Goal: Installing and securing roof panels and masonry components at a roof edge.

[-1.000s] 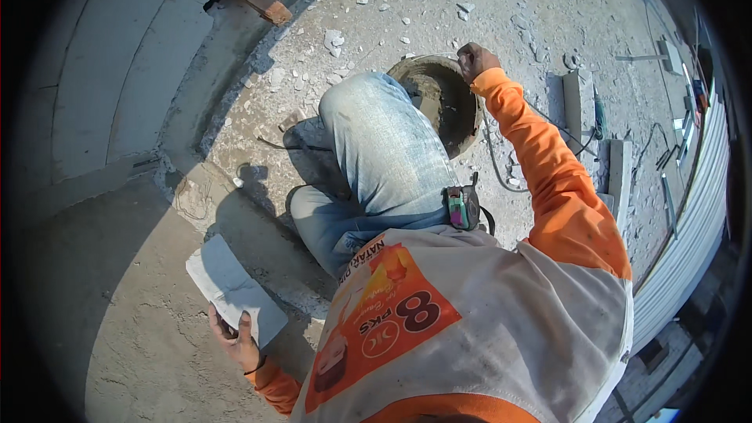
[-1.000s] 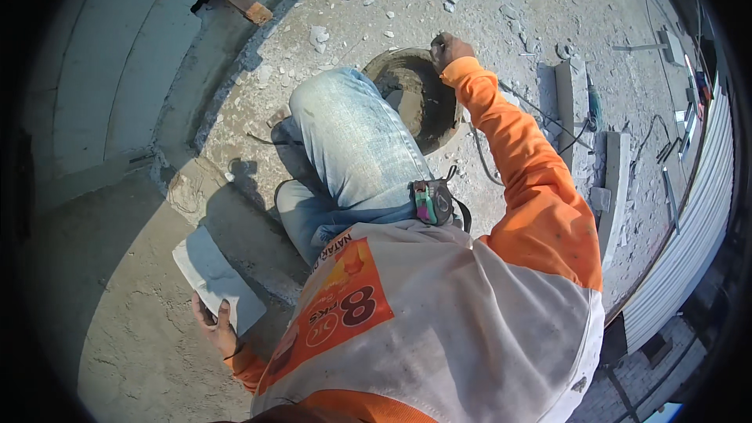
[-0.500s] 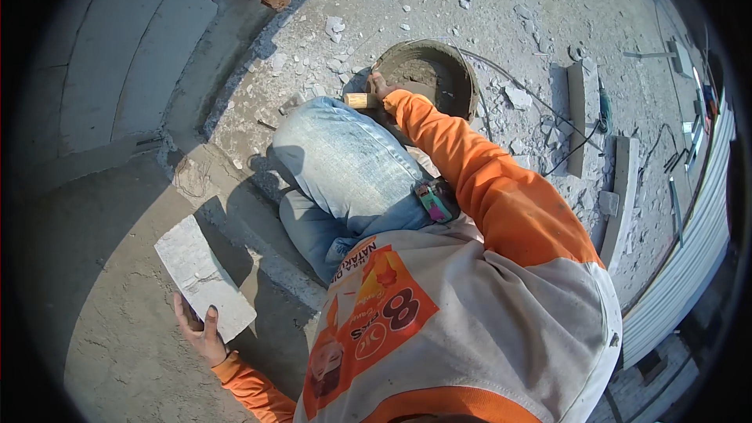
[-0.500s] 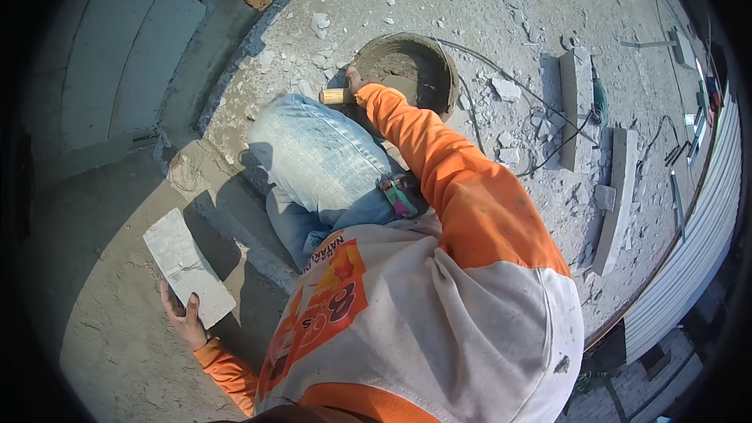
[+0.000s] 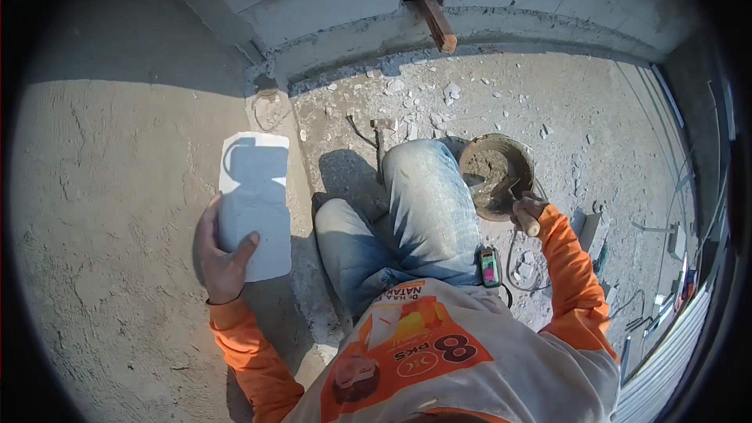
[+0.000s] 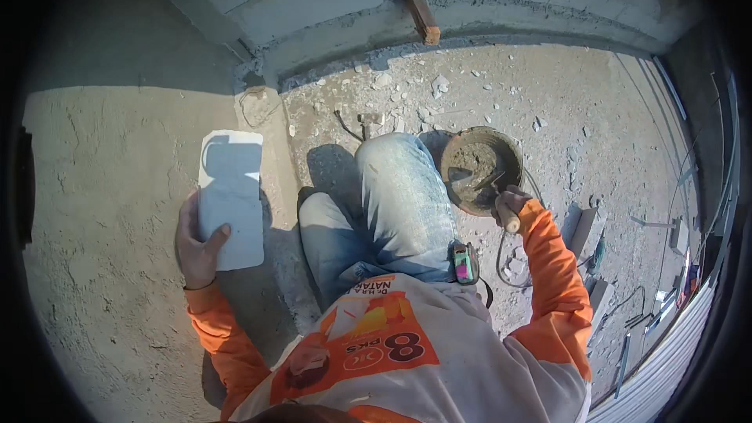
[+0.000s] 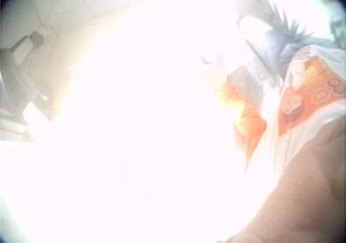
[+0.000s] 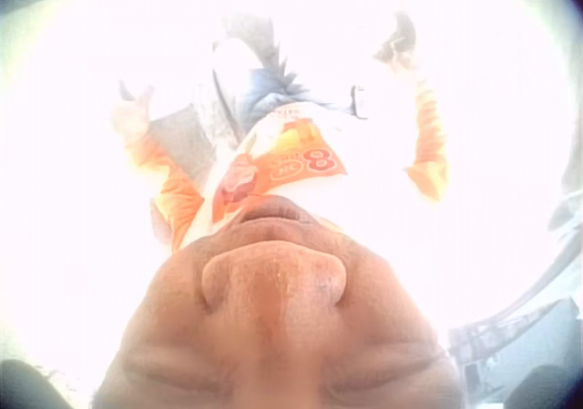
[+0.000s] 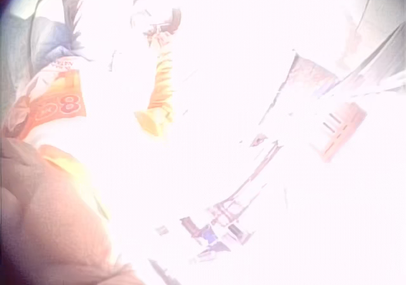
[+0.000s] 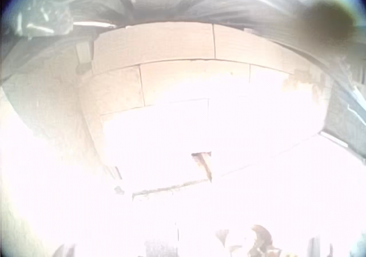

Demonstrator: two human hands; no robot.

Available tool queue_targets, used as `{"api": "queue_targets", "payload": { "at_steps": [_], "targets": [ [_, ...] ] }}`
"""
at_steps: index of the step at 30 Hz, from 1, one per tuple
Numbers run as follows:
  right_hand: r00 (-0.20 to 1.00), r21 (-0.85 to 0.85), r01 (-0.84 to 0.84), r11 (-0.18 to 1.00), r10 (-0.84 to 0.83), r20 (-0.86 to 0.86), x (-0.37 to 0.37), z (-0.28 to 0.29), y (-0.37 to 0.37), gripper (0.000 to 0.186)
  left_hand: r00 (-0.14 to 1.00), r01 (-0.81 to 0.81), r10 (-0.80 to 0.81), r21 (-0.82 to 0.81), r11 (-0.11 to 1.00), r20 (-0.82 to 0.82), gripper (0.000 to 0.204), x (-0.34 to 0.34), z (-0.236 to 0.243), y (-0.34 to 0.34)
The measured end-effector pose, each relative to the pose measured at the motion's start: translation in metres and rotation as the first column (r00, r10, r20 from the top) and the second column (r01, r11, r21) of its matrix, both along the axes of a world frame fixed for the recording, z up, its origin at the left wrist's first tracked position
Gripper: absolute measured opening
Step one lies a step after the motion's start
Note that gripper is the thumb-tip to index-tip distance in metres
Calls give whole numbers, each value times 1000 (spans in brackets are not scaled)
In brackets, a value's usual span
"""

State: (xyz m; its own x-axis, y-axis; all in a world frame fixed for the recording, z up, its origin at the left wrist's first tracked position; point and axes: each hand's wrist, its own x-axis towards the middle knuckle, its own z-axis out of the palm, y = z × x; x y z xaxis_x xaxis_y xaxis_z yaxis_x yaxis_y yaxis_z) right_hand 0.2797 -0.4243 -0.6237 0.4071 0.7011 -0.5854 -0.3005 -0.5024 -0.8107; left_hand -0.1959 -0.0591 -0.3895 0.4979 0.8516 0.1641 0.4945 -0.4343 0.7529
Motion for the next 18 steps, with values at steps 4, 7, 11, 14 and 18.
{"api": "queue_targets", "payload": {
  "at_steps": [4, 7, 11, 14, 18],
  "targets": [
    [948, -604, 102, 790, -261, -182, -14, 15, -54, 26, 982, 64, -35, -158, 985, 183, 71, 11, 2, 0],
    [966, -627, 119, 770, -236, -106, 42, -24, -65, 23, 992, 38, -24, -112, 993, 126, 72, -1, 3, -1],
    [753, -297, 102, 949, 121, 647, 42, 157, 106, 33, 994, -43, 46, -23, 999, 103, 71, -16, 5, -12],
    [547, 171, -423, 890, 100, 831, 33, 296, 225, 51, 999, -27, 26, 36, 999, 27, 70, -6, 6, -9],
    [-135, 1, -700, 714, -133, 982, 18, 415, 394, 40, 998, -29, 35, -105, 994, 56, 71, 14, 26, 5]
  ]
}}
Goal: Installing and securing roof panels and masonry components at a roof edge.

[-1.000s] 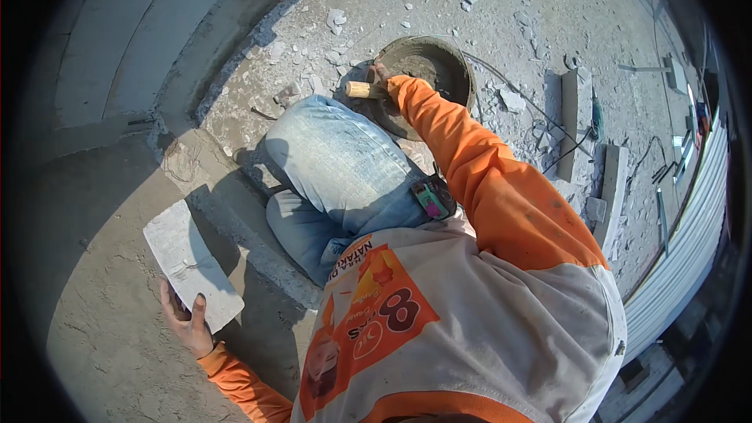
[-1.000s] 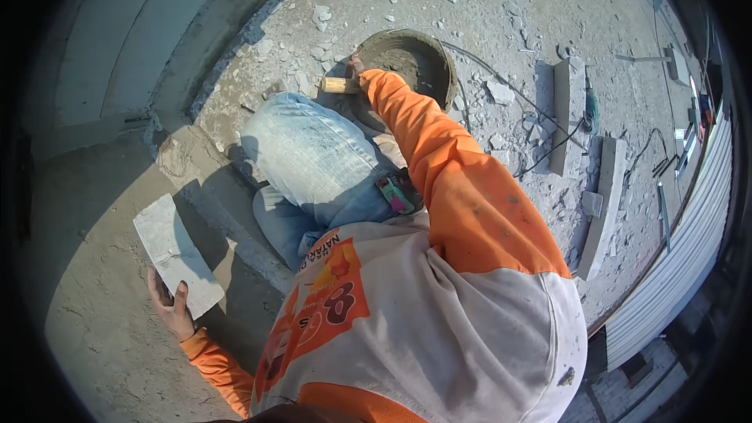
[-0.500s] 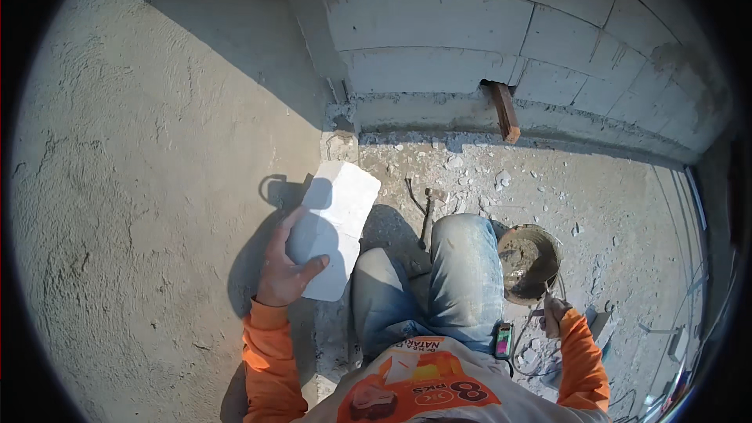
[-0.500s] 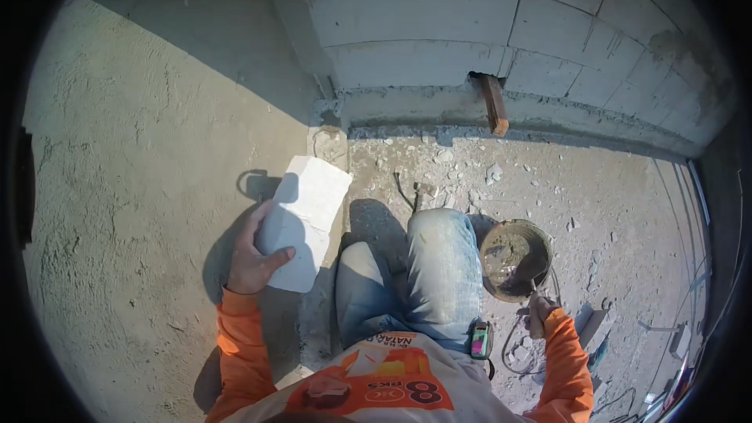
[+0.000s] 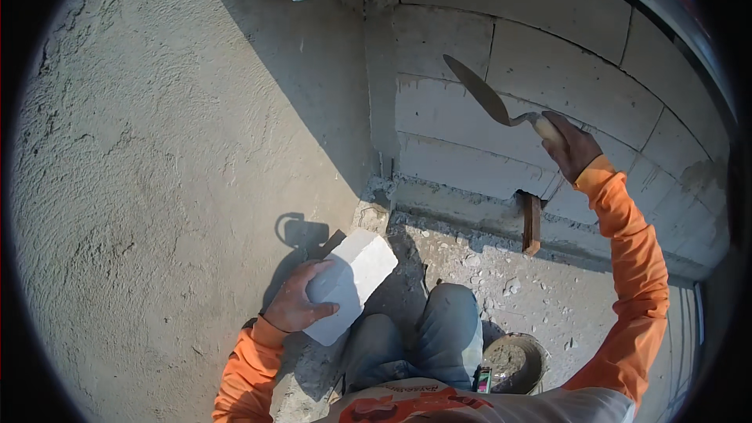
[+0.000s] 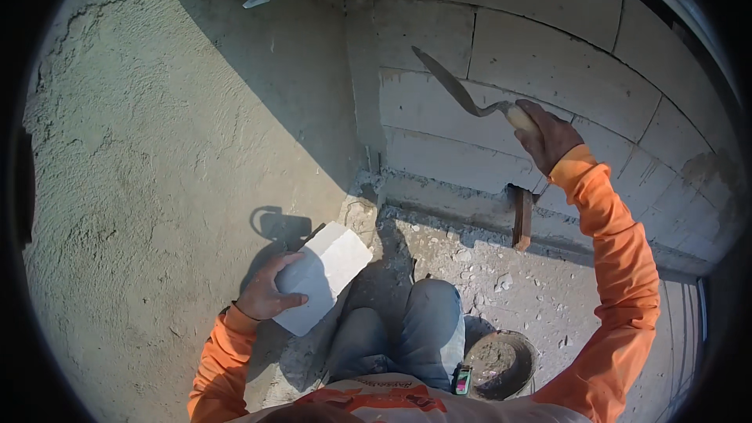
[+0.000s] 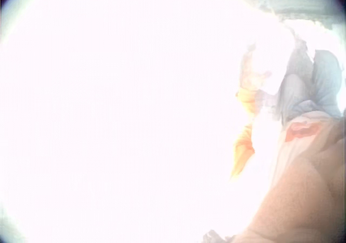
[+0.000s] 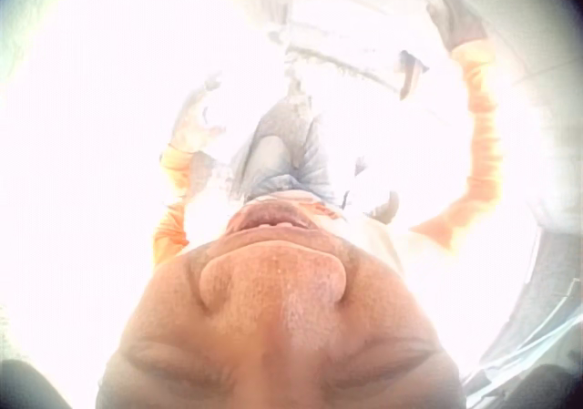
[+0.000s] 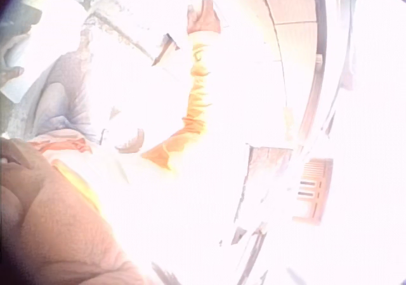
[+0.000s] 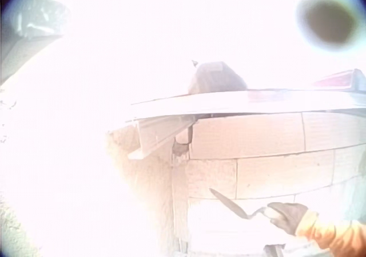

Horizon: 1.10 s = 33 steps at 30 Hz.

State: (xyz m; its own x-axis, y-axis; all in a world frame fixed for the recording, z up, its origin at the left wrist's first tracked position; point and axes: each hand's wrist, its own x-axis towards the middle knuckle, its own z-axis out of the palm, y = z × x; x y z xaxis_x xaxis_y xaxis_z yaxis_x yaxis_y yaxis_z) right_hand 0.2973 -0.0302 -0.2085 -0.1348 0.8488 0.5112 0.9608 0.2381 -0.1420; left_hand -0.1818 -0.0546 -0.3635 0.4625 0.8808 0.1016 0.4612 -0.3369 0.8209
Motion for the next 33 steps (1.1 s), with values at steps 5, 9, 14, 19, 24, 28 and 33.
{"api": "queue_targets", "payload": {
  "at_steps": [5, 9, 14, 19, 24, 28, 33],
  "targets": [
    [863, 123, 256, 959, -284, 418, -93, 131, 128, 40, 971, 163, -102, 287, 944, -215, 72, 19, 16, 54],
    [789, 197, 255, 947, -322, 524, -131, 182, 215, 33, 988, 63, 0, 405, 912, -154, 72, 15, 3, 67],
    [569, 254, 325, 911, -403, 717, -161, 189, 256, 33, 983, 48, -3, 243, 969, -182, 72, 8, 18, 48],
    [546, 271, 320, 908, -410, 731, -166, 192, 252, 33, 969, 134, -98, 152, 979, -227, 73, 17, 19, 49],
    [521, 186, 381, 905, -377, 766, -166, 204, 256, 32, 972, 171, -152, 91, 981, -179, 73, 16, 8, 51],
    [568, 250, 313, 916, -391, 724, -176, 203, 228, 26, 964, 120, -93, 93, 988, -249, 73, 18, 11, 46],
    [571, 325, 256, 910, -414, 709, -185, 197, 245, 29, 962, 105, -76, 99, 989, -263, 73, 15, 14, 42]
  ]
}}
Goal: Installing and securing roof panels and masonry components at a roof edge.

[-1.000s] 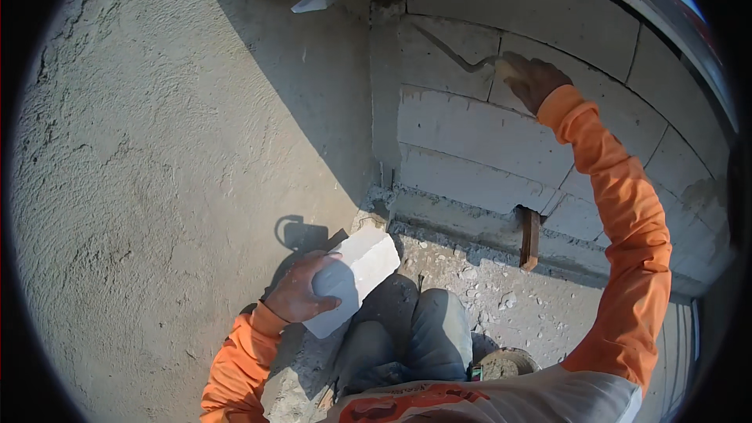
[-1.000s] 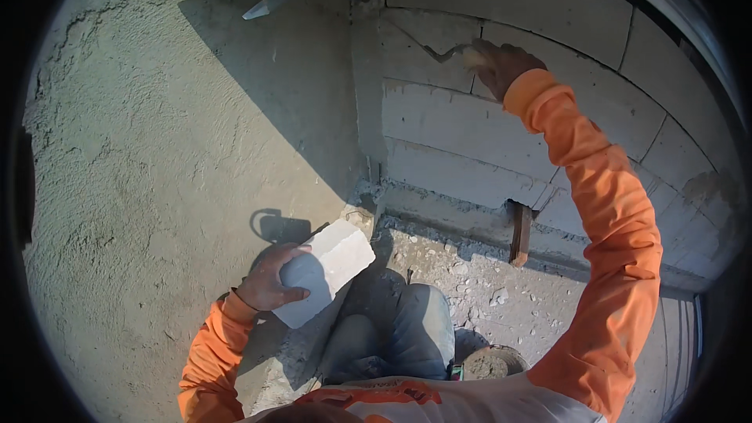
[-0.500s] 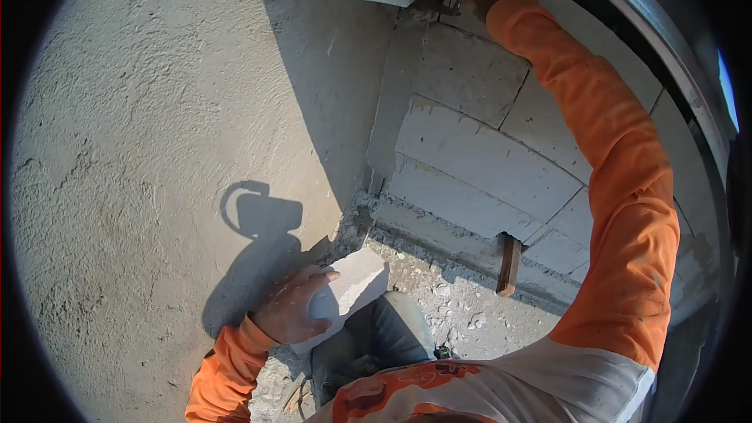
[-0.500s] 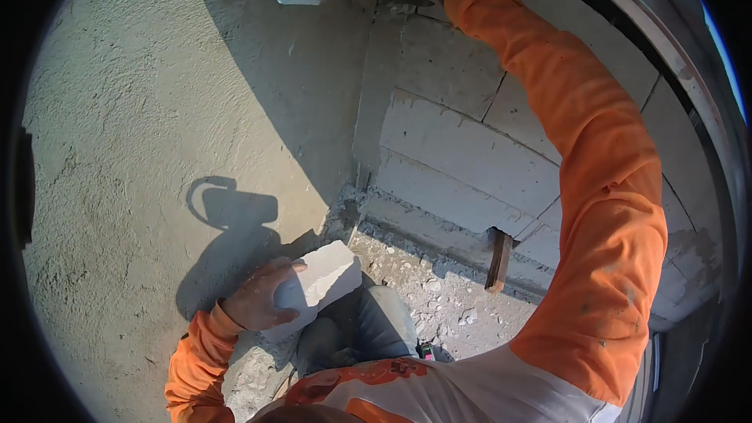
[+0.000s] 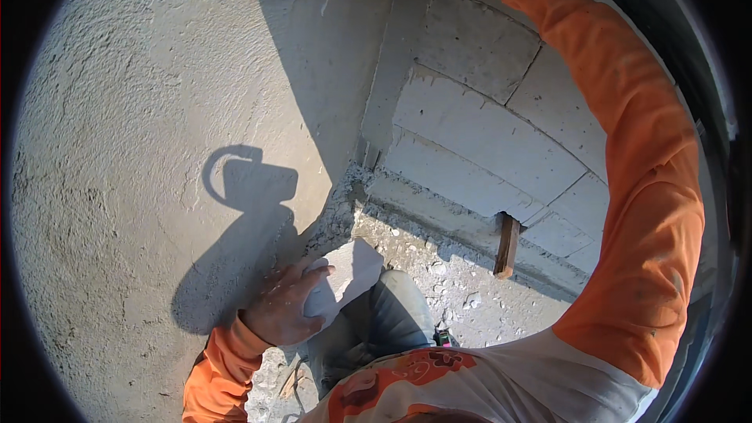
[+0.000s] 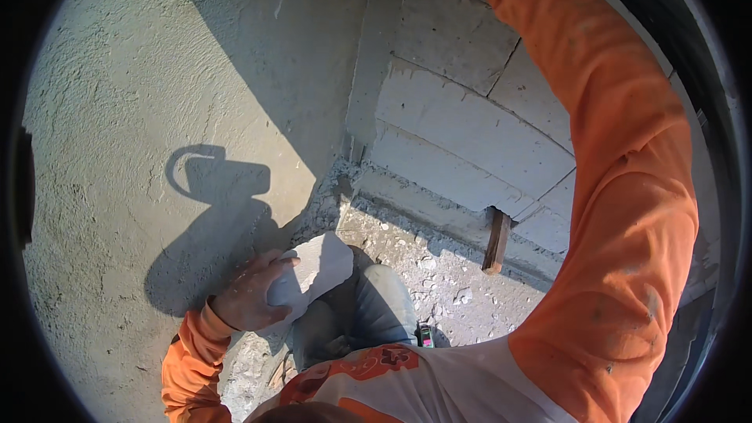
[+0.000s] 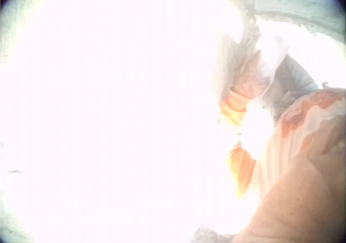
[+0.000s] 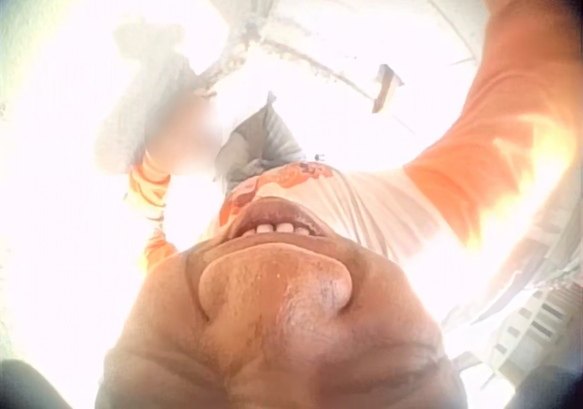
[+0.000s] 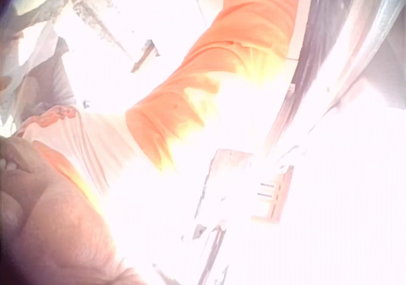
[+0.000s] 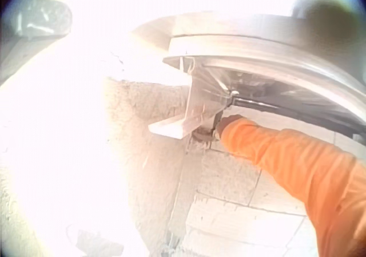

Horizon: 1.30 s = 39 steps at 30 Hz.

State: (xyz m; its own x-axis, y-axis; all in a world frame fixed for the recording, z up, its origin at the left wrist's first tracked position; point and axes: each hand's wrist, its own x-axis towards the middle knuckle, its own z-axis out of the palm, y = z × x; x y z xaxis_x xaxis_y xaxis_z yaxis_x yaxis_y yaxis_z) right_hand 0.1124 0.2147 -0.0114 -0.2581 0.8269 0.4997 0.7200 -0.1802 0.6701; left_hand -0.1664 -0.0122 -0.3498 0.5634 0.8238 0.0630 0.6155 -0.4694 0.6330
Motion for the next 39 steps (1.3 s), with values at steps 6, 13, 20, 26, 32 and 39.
{"api": "queue_targets", "payload": {
  "at_steps": [6, 13, 20, 26, 32, 39],
  "targets": [
    [1000, 0, 16, 1000, -16, -17, 2, 7, 3, 32, 999, 38, -38, 1, 999, 6, 72, -2, -9, -1],
    [991, 43, 53, 998, -47, -129, 2, 11, 51, 37, 998, 3, 8, 158, 987, -70, 71, -4, -22, -2],
    [909, 81, 14, 997, 21, -416, 62, -21, 26, 31, 997, 69, -63, 137, 988, -44, 71, -4, -23, -3],
    [916, -256, -203, 945, 91, -392, 81, -25, 12, 43, 992, 127, -127, 65, 990, -1, 74, -3, -14, 6],
    [452, -88, -181, 980, 3, -892, 62, -34, 34, 50, 982, 173, -184, 187, 967, 41, 72, -3, -23, 4],
    [-41, 95, -611, 786, 89, -995, 58, -51, 88, 33, 989, 145, -145, 81, 986, -14, 72, 6, -13, 2]
  ]
}}
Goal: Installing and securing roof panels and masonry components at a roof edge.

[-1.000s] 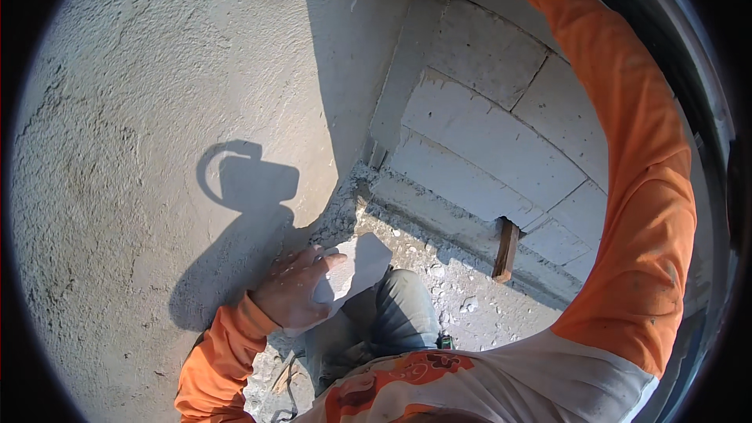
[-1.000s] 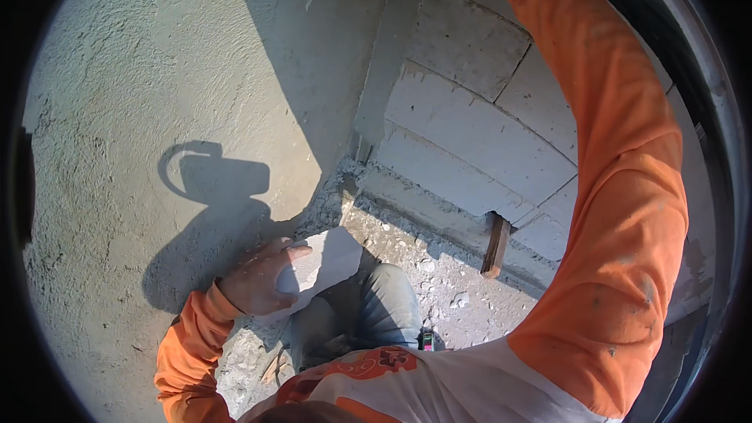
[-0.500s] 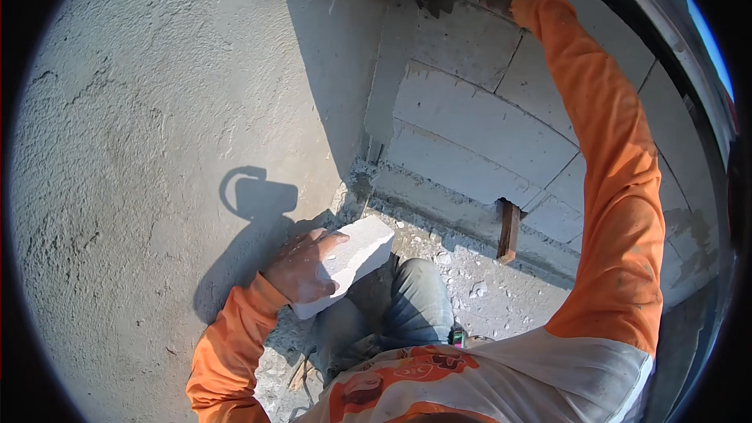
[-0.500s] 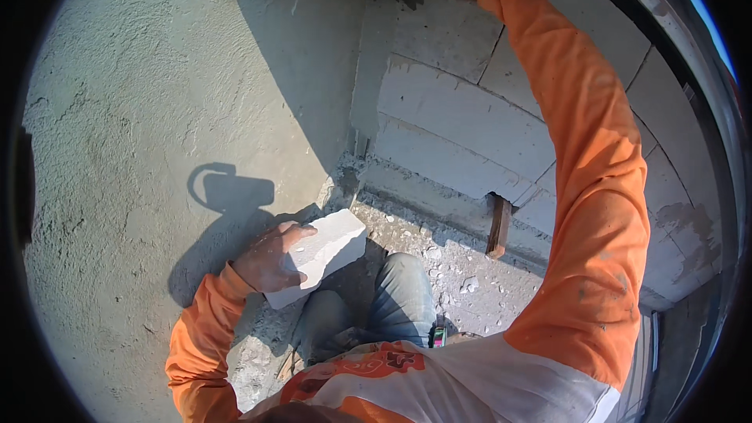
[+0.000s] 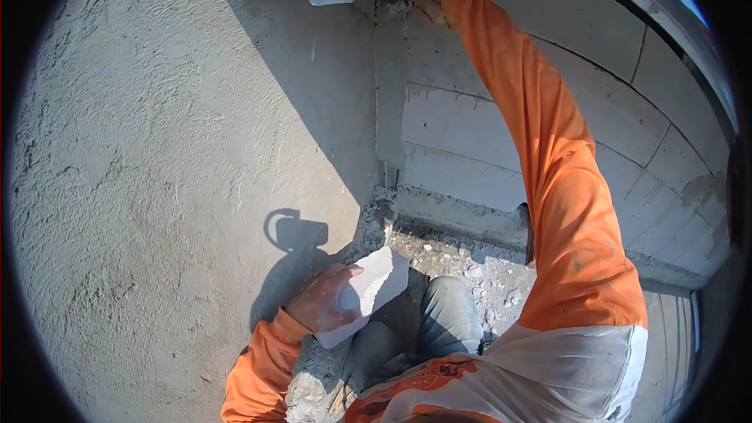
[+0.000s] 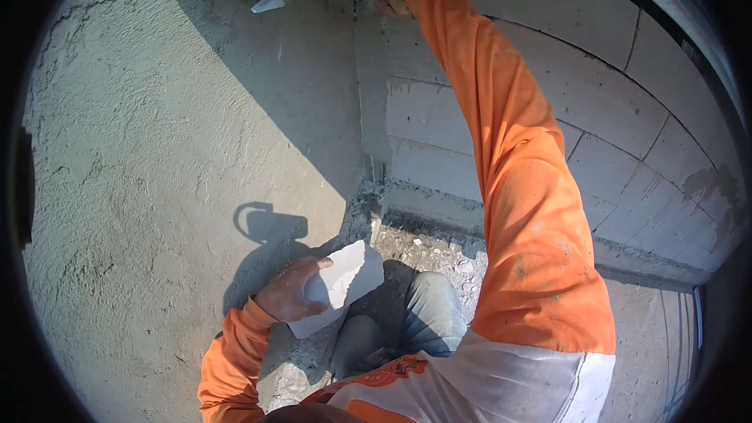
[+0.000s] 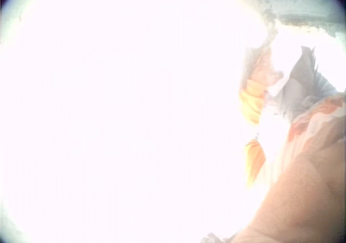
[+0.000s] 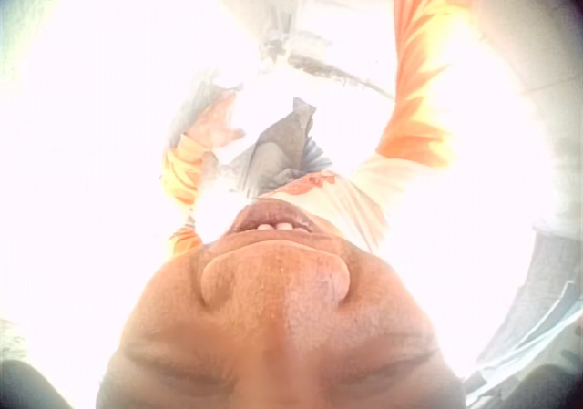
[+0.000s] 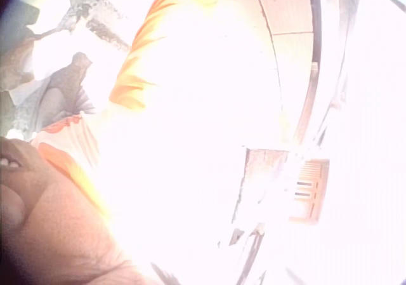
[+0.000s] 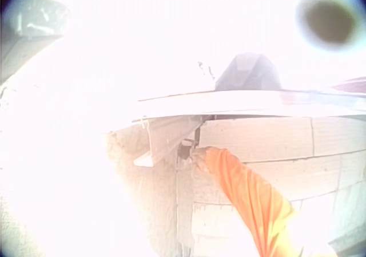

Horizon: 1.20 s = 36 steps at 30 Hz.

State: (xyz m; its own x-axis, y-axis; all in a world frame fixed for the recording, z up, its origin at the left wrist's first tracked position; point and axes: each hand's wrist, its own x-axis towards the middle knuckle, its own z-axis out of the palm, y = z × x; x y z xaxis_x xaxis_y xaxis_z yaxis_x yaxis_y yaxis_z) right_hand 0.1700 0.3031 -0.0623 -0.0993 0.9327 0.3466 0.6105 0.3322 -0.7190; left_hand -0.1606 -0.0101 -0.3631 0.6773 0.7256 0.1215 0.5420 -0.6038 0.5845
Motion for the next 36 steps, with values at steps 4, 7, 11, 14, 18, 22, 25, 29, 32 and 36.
{"api": "queue_targets", "payload": {
  "at_steps": [4, 7, 11, 14, 18, 22, 25, 29, 32, 36],
  "targets": [
    [812, 173, -19, 985, -86, 578, -1, -7, 27, 28, 999, -9, 12, 72, 997, -40, 71, -2, -7, 4],
    [832, 97, 122, 988, -155, 533, -21, 11, 0, 25, 997, -36, 42, 92, 995, -59, 70, -7, -9, 1],
    [918, -31, 369, 929, -360, 165, -41, 29, -82, 22, 998, -38, 35, -50, 998, -61, 74, -7, -5, 2],
    [949, -81, 312, 947, -315, -30, -53, 22, -79, 22, 994, -75, 71, -50, 996, -89, 73, -14, -3, -6],
    [609, 240, -279, 930, -22, 793, 83, 24, 91, 25, 994, 19, -20, -9, 1000, -105, 73, 8, -2, 13],
    [908, 36, -204, 978, 175, 381, -34, -34, -4, 29, 986, -125, 119, -50, 991, -115, 75, -20, -12, -10],
    [897, -251, 12, 968, 101, 431, 5, -8, -43, 34, 992, -55, 49, -50, 997, -120, 74, -2, 0, -4],
    [960, -461, -44, 886, -90, -265, 18, -77, -148, 35, 987, -86, 83, -14, 996, -138, 75, -7, -10, -6],
    [937, -386, -84, 919, -59, -345, 73, -178, -199, 43, 985, -112, 107, -27, 993, -134, 76, -4, -21, -2],
    [966, -326, 259, 909, -238, 105, 164, -357, -290, 41, 983, -182, 174, -283, 942, -53, 74, 3, -57, 8]
  ]
}}
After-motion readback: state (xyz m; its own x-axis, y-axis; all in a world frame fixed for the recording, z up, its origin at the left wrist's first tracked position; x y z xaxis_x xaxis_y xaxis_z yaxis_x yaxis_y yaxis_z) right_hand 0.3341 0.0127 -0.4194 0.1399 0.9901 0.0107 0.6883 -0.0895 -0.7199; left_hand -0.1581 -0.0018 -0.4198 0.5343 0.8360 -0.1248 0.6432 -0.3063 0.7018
